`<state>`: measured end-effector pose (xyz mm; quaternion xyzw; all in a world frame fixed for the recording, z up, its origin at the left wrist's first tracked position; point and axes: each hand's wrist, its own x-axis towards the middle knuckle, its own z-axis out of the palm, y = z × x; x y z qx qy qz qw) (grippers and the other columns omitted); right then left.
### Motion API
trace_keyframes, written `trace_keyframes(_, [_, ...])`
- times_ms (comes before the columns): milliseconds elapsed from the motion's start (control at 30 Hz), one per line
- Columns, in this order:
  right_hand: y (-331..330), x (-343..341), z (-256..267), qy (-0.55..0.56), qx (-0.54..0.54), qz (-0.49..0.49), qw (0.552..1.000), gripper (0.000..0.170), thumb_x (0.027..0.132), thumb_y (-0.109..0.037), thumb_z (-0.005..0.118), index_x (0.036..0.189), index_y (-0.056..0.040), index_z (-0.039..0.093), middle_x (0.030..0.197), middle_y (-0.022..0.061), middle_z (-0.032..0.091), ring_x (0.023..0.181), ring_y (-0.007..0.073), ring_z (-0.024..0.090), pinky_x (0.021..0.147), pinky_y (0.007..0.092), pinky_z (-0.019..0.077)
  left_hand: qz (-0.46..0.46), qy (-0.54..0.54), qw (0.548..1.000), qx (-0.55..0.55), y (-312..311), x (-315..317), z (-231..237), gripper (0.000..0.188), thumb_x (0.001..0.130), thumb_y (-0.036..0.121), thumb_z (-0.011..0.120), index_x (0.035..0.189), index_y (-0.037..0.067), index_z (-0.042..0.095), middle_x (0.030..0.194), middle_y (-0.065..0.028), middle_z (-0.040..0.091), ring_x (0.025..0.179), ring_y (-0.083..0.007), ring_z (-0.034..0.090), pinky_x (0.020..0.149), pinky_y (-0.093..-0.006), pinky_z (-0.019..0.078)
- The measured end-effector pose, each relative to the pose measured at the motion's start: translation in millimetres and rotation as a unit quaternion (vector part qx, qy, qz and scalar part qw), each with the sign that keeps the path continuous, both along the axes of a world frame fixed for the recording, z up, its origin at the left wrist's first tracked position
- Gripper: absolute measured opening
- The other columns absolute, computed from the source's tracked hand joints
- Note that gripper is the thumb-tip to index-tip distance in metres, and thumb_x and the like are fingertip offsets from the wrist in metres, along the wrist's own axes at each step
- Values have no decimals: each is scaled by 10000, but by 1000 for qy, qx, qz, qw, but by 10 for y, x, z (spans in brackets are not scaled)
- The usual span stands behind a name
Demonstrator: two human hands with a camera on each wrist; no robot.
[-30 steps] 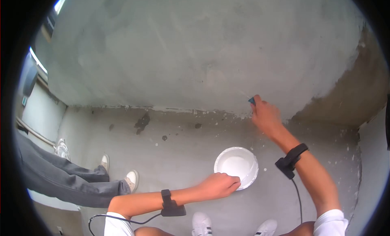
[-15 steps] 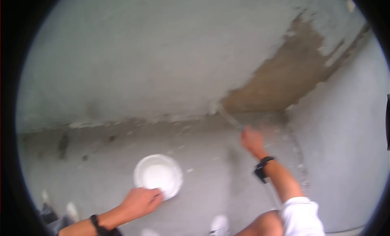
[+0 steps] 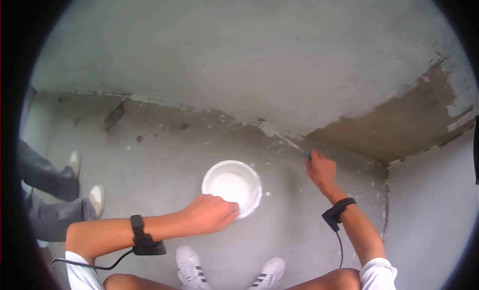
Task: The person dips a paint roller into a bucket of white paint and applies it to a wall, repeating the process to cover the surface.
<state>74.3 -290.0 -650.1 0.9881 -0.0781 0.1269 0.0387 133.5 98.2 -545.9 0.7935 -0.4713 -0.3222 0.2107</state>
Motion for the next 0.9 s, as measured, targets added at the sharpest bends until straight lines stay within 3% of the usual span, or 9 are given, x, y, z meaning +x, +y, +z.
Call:
trace_keyframes(200, [367, 169, 239, 2, 17, 52, 999, 169, 897, -205, 657, 951, -60, 589, 871, 120, 633, 794, 317, 660, 610, 430, 535, -10, 43, 999, -3, -68, -238, -19, 239, 974, 211, 495, 889, 42, 642, 709, -180, 658, 656, -400, 631, 606, -501, 492])
trace_keyframes(400, [366, 99, 368, 54, 40, -8, 998, 185, 914, -209, 641, 1000, -49, 610, 930, 143, 636, 909, 346, 645, 665, 469, 530, -7, 46, 999, 1, -276, -511, 134, 254, 988, 239, 489, 945, 55, 658, 721, -169, 672, 662, -386, 642, 624, -489, 502])
trace_keyframes(467, [219, 91, 360, 41, 19, -23, 999, 192, 924, -226, 628, 1013, -57, 616, 925, 142, 639, 890, 351, 651, 678, 477, 529, -11, 39, 999, 6, -322, -541, 127, 273, 998, 273, 492, 1027, 77, 680, 743, -156, 692, 669, -368, 656, 646, -469, 518])
trace_keyframes(667, [112, 88, 315, 61, -5, -50, 997, 214, 922, -253, 626, 1042, -77, 622, 924, 129, 665, 822, 348, 681, 671, 466, 542, 36, 58, 998, -1, -127, -420, 89, 251, 998, 271, 513, 1021, 81, 676, 757, -141, 693, 687, -343, 666, 656, -453, 518])
trace_keyframes(767, [-45, -23, 216, 79, -20, -64, 995, 218, 924, -259, 626, 1057, -86, 617, 947, 130, 674, 813, 343, 691, 662, 460, 546, 40, 61, 997, -39, -58, -395, 19, 283, 1018, 249, 459, 942, 53, 649, 673, -156, 648, 639, -372, 631, 599, -474, 483])
trace_keyframes(900, [-58, -34, 135, 88, -13, -90, 992, 222, 933, -260, 617, 1080, -94, 609, 969, 137, 681, 809, 357, 692, 664, 475, 543, 32, 66, 997, -3, -45, -284, 6, 236, 999, 263, 516, 999, 78, 663, 741, -140, 678, 680, -350, 656, 645, -449, 507])
